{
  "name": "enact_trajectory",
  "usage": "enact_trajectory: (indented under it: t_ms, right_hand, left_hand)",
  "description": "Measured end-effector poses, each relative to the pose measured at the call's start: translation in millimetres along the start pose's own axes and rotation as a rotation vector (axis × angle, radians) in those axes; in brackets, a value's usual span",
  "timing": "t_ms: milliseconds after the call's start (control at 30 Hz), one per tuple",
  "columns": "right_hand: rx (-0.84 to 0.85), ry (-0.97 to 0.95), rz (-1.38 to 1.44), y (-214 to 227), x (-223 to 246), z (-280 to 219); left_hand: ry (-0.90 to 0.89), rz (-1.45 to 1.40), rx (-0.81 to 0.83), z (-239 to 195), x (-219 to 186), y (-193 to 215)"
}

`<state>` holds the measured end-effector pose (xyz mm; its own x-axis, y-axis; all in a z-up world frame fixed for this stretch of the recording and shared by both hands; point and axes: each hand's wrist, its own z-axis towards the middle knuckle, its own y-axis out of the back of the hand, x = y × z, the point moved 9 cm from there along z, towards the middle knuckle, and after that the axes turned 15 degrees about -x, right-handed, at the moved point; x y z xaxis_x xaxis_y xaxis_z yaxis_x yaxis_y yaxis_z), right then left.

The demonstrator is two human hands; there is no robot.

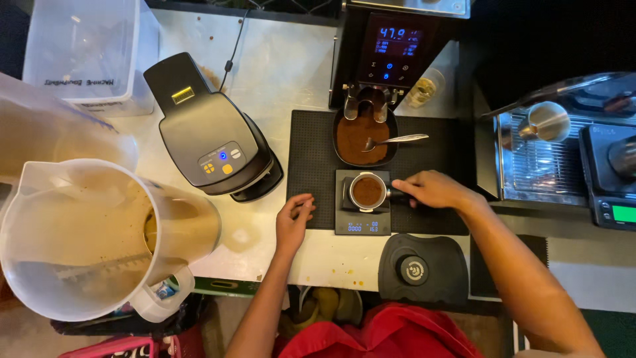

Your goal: The person prepares espresso by grinding coffee beans, tamping the grounds into a portafilter, and locking it into the espresso machine. They then operate the machine to brew the espresso into a metal pitcher placed on a scale.

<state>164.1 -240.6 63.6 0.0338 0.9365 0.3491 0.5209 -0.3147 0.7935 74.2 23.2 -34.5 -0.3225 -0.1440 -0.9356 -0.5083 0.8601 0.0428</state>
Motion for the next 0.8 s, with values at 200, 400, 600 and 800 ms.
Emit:
enact_trajectory:
  t_ms: [200, 400, 600, 800]
  right_hand:
    - [-0.116, -0.055, -0.051, 17.5, -10.4, -27.0]
    - [-0.19, -0.116, 0.439, -10.8, -43.8, -114.7]
    - [-0.239, -0.229, 0.686, -89.3, -92.3, -229.3]
    - [-0.507, -0.585, 0.75, -182.8, -159.8, -302.7]
  left_hand:
    - [-0.069, 0.026, 0.009, -42.3, -36.9, 14.9]
    - [-0.132, 0.057, 0.106, -82.4, -65.8, 8.5]
    - [-0.247, 0.167, 0.351, -139.2, -51.9, -49.4]
    - [-0.654, 0.253, 0.582, -234.8, -55.4, -115.9]
